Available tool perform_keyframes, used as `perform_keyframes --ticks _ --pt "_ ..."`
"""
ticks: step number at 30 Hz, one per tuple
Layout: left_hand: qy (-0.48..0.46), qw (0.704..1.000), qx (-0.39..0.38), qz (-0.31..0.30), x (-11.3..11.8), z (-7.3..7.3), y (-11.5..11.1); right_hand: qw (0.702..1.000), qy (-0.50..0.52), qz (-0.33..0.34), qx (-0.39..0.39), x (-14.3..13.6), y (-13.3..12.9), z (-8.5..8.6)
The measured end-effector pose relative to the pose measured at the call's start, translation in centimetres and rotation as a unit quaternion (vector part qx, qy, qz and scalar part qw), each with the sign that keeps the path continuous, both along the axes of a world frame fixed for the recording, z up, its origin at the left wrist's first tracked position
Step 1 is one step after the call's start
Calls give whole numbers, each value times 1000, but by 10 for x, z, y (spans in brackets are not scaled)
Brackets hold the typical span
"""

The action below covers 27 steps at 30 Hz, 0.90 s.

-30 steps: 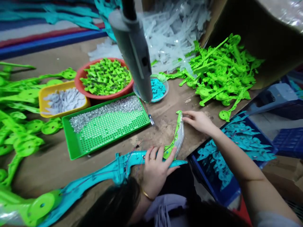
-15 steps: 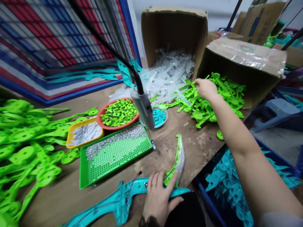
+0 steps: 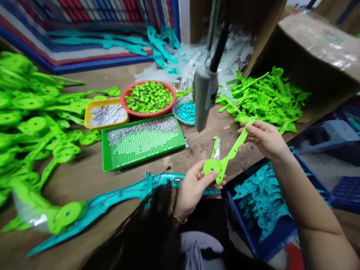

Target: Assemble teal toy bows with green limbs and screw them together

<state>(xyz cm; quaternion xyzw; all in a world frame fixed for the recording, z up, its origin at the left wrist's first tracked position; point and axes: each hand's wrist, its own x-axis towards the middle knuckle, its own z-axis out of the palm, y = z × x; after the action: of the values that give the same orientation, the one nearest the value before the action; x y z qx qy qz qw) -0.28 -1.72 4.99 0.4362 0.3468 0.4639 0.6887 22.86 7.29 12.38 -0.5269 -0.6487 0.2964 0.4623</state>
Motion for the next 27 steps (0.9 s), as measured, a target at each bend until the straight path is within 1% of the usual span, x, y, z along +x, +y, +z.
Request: perform_keyframes --ticks 1,2,3,4,5,6,7,8,10,11,12,13,14,15,16,17,18,19,20,22,24,27 --pt "-14 999 -35 14 0 1 -1 997 -75 -15 33 -8 -8 -16" --pt "-17 998 -54 38 -1 0 -3 984 -153 -18 89 -16 -17 -30" --pt "-15 996 -61 61 -3 -2 -6 962 -227 6 151 -24 -27 -42" --pt "-12 995 -63 74 -4 -5 -8 934 -289 60 202 -32 -38 -52" --pt "-10 995 -63 79 -5 -8 -11 903 -333 134 236 -40 -48 -59" --pt "-10 995 -61 77 -6 -12 -15 877 -354 204 254 -47 -58 -65" --pt "-9 996 -58 72 -7 -15 -18 859 -358 255 262 -53 -66 -69" --pt "-5 996 -53 65 -9 -17 -21 853 -351 284 262 -59 -71 -73" --pt "22 998 -31 54 -13 -21 -29 859 -328 301 254 -63 -76 -77" --pt "56 997 -8 57 -17 -22 -32 863 -320 304 247 -63 -75 -78" --pt "107 991 31 74 -22 -24 -36 866 -318 302 238 -61 -73 -78" --pt "174 975 85 107 -27 -26 -39 869 -321 296 233 -58 -70 -78" --pt "249 945 151 150 -33 -28 -42 871 -327 287 228 -56 -66 -78" --pt "324 899 221 194 -38 -30 -44 871 -336 280 223 -53 -62 -78" --pt "390 845 286 227 -44 -33 -46 869 -346 280 217 -52 -59 -79" --pt "442 793 341 246 -48 -36 -46 865 -353 287 211 -52 -57 -80" --pt "480 749 381 252 -52 -39 -47 860 -359 299 205 -53 -55 -82" --pt "508 717 407 249 -54 -41 -47 854 -363 313 201 -56 -53 -84" --pt "529 694 424 242 -55 -44 -46 850 -366 324 198 -59 -52 -87" --pt "563 663 437 228 -56 -47 -45 843 -371 336 195 -65 -50 -91" --pt "585 648 438 216 -55 -48 -45 839 -378 343 189 -69 -49 -94" --pt "596 640 437 208 -53 -49 -45 835 -385 349 181 -70 -46 -94"
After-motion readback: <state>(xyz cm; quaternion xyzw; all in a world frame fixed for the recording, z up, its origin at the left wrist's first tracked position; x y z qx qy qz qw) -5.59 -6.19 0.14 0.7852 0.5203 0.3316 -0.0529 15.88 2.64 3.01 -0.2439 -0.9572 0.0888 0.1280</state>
